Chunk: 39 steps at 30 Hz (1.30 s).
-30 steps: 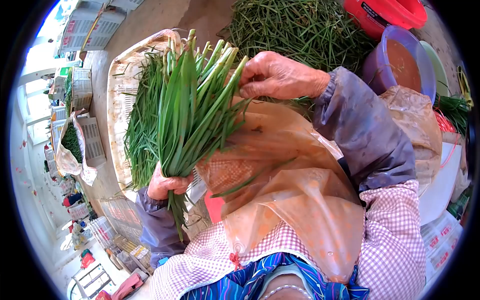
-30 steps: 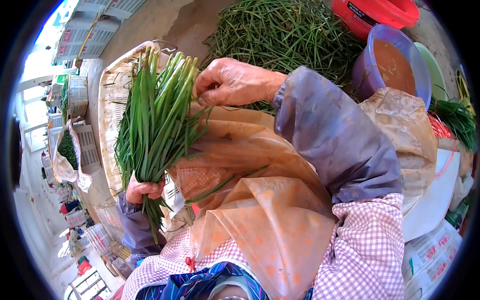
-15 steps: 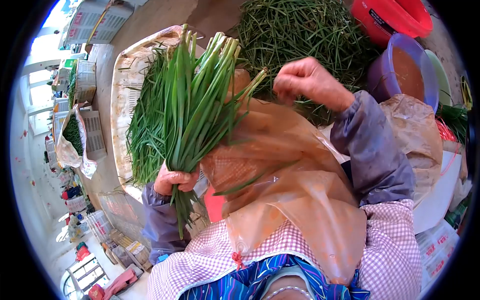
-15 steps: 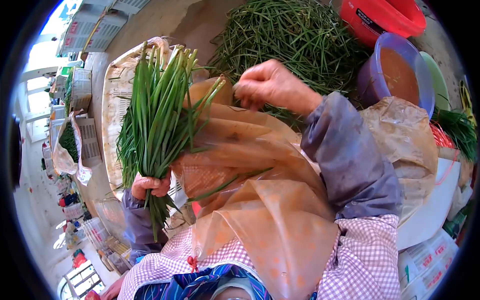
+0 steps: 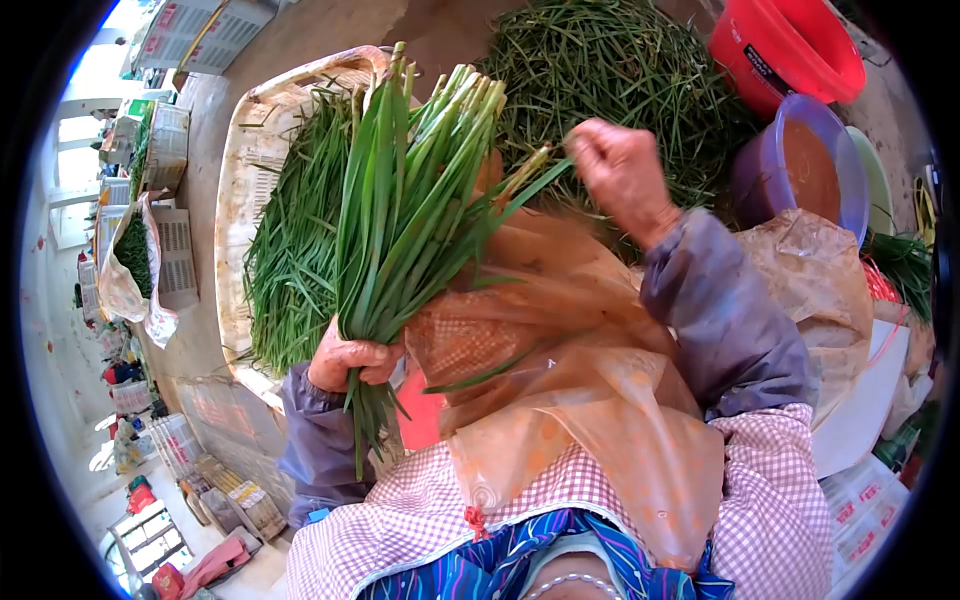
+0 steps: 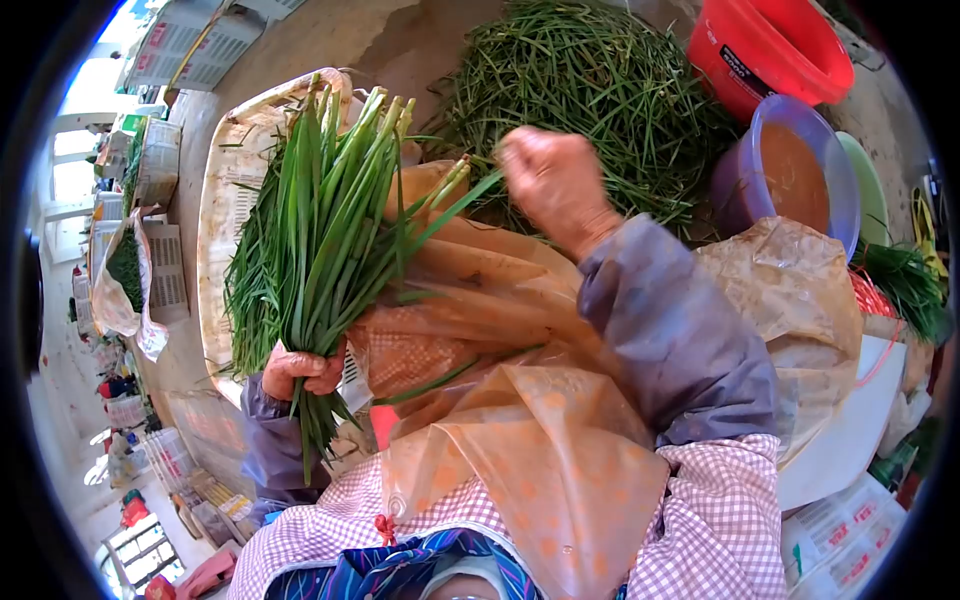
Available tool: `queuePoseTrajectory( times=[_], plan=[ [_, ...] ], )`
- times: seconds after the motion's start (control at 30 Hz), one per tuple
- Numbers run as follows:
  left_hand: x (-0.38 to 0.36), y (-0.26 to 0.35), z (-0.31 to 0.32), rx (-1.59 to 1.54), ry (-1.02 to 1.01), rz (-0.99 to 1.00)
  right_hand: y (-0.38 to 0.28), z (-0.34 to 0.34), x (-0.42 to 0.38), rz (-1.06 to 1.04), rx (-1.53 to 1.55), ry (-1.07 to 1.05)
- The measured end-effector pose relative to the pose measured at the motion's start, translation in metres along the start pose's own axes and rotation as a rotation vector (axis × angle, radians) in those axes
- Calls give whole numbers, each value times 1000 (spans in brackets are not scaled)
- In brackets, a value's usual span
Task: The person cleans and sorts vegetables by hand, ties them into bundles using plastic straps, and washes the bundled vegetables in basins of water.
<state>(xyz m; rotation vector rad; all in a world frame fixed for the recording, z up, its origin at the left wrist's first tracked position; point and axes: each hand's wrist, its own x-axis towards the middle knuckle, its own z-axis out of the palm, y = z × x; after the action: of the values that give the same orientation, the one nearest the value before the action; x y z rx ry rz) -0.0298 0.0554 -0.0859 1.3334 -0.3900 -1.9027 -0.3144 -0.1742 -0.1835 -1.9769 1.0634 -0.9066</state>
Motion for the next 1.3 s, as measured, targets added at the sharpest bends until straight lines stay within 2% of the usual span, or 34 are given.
queuePoseTrajectory(
  times=[0.07,0.1,0.13,0.2,0.23,0.3,0.4,0.53,0.63,0.73,0.77,0.83,0.9,0.97,1.03,1.07,1.17,1.27,1.3],
  plan=[
    [-2,-2,-1,-12,2,-2,42,-17,6,-59,-496,126],
    [-2,-2,0,-24,-5,4,41,-26,11,-88,-729,159],
    [-1,-2,1,-37,-11,9,37,-29,8,-180,-614,248],
    [-1,-3,1,-44,12,-9,-7,-27,8,-539,-341,310],
    [0,-2,1,-42,21,-19,-30,-23,9,-690,-253,266],
    [2,-1,5,-42,-21,4,-53,0,3,-704,-184,90],
    [2,1,1,7,-50,-25,-40,15,6,-719,41,55],
    [3,-4,-4,-65,-59,-33,-40,14,1,-522,427,-10],
    [5,-4,-2,-105,-71,-11,-39,19,-6,-215,793,-83],
    [6,-5,-2,-104,-71,-9,-32,-2,3,49,871,55],
    [6,-5,-3,-101,-70,-12,-23,-8,7,162,925,162],
    [3,-8,-4,-129,-58,-11,7,-22,13,215,764,244],
    [5,-8,-5,-142,-55,-14,-28,-31,6,283,700,137],
    [6,-7,-7,-148,-53,-32,-70,-36,3,270,757,-155],
    [6,-7,-8,-89,-31,-21,-80,-12,10,151,827,-208],
    [6,-4,0,-35,7,-5,-77,3,15,127,994,-278],
    [4,-1,4,3,44,28,-74,10,19,175,856,-316],
    [4,-2,-1,-11,3,43,-57,7,20,50,605,-82],
    [4,-1,-1,-2,7,35,-51,0,24,-58,619,23]
  ],
)
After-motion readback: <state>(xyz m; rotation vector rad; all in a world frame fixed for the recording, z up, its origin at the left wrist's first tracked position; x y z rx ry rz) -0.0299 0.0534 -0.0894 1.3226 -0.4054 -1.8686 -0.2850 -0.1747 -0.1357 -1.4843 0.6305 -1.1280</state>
